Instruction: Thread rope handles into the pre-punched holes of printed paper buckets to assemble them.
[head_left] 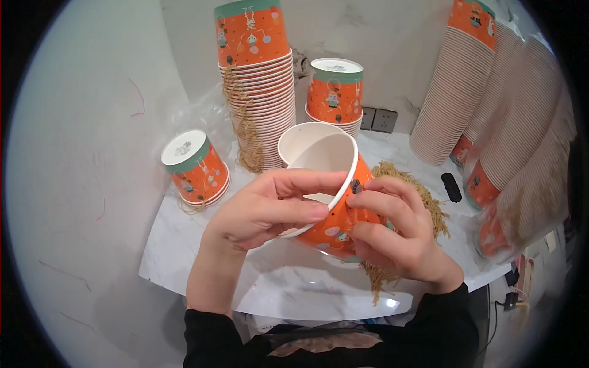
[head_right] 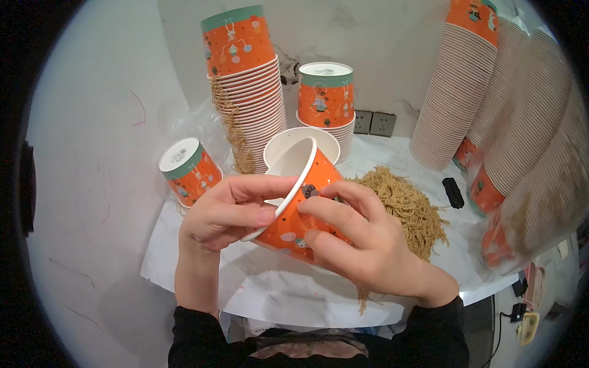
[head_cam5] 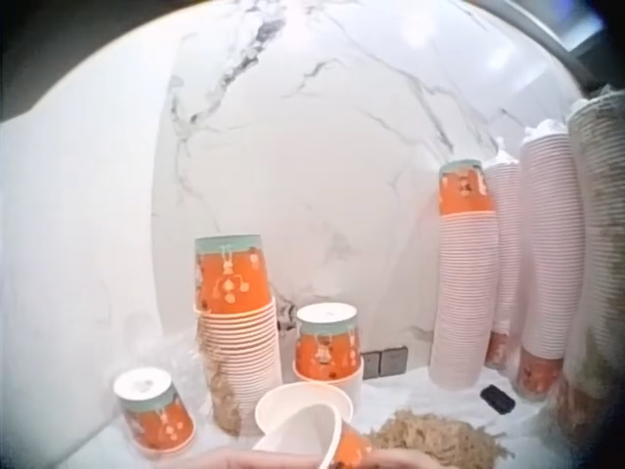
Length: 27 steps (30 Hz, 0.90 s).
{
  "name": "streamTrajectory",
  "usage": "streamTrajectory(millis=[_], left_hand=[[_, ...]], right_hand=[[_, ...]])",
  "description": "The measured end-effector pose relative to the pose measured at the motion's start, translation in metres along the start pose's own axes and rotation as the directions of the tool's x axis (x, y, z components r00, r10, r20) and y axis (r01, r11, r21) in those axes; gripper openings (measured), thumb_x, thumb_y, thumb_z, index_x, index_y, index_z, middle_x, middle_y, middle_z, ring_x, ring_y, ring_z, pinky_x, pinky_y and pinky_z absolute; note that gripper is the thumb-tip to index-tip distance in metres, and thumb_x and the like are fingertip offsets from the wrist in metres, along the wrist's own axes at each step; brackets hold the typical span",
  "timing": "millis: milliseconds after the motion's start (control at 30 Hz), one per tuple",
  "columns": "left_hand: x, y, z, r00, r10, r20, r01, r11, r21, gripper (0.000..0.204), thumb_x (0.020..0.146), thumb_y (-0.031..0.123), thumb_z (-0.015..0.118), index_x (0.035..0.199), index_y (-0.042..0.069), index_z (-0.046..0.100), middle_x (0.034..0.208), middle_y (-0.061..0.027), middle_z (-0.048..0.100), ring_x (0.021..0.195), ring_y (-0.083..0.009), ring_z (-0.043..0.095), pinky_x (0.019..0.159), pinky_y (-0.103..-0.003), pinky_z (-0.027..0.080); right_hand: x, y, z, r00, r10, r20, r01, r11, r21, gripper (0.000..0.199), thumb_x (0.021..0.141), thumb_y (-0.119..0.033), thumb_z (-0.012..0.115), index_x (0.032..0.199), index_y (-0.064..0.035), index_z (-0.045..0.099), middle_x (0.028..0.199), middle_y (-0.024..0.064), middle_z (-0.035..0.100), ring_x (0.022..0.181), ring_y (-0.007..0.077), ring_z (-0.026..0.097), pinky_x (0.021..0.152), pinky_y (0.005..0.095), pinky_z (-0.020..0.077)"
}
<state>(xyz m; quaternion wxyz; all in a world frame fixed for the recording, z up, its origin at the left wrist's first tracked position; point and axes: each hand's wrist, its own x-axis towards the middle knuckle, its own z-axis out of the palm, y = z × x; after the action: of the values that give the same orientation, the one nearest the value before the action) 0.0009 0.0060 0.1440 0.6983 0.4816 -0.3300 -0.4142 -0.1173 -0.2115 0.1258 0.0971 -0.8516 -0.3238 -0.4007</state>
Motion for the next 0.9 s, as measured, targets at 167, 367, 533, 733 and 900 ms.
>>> streamTrajectory(millis=[167,367,533,733,900], left_hand=[[0.007,-0.005,0.006,0.996,0.014,-0.089,-0.020,0.998,-0.061,0.049,0.092,0.002,0.066,0.138,-0.009,0.054,0.112,-0.0085,0.071,0.074,0.0008,0.059,0.059,-0.015,0.046],[0.009,-0.013,0.002,0.999,-0.009,0.050,0.012,0.998,-0.062,0.035,0.091,0.001,0.070,0.123,-0.007,0.060,0.110,-0.0072,0.071,0.094,-0.0076,0.068,0.080,-0.020,0.055],[0.020,-0.036,0.012,0.998,0.008,0.059,-0.003,0.998,-0.068,0.022,0.088,0.000,0.074,0.104,0.002,0.060,0.102,-0.0041,0.068,0.093,-0.0071,0.066,0.088,-0.023,0.055],[0.030,-0.045,0.021,0.998,0.008,-0.070,-0.018,0.990,-0.138,0.038,0.092,0.005,0.071,0.126,-0.001,0.056,0.118,-0.0084,0.067,0.105,-0.0129,0.068,0.090,-0.027,0.057],[0.027,-0.039,0.018,0.994,0.036,-0.100,-0.040,0.998,-0.043,0.039,0.090,0.001,0.070,0.127,-0.004,0.056,0.117,-0.0112,0.067,0.103,-0.0144,0.068,0.088,-0.028,0.058]], right_hand=[[0.001,0.003,0.001,0.999,0.030,-0.014,-0.030,0.999,0.018,0.030,0.064,-0.008,0.081,0.089,-0.0080,0.066,0.121,0.0076,0.065,0.107,0.0347,0.062,0.082,0.0403,0.0578],[-0.005,0.015,0.013,0.983,0.070,-0.170,-0.038,0.982,0.183,0.031,0.068,0.002,0.079,0.095,-0.0036,0.065,0.108,0.0114,0.069,0.096,0.0329,0.068,0.081,0.0413,0.0580],[-0.008,0.020,0.018,0.951,0.160,-0.266,-0.096,0.966,0.241,0.027,0.077,0.004,0.077,0.101,-0.0004,0.066,0.099,0.0147,0.072,0.086,0.0263,0.071,0.070,0.0326,0.0582],[-0.011,0.018,0.023,0.929,0.194,-0.314,-0.148,0.975,0.163,0.024,0.079,0.003,0.077,0.100,-0.0004,0.067,0.102,0.0150,0.071,0.084,0.0237,0.070,0.068,0.0310,0.0572],[-0.008,0.028,0.013,0.951,0.216,-0.221,-0.169,0.962,0.212,0.022,0.077,0.003,0.076,0.098,-0.0020,0.069,0.105,0.0122,0.070,0.082,0.0233,0.069,0.070,0.0311,0.0573]])
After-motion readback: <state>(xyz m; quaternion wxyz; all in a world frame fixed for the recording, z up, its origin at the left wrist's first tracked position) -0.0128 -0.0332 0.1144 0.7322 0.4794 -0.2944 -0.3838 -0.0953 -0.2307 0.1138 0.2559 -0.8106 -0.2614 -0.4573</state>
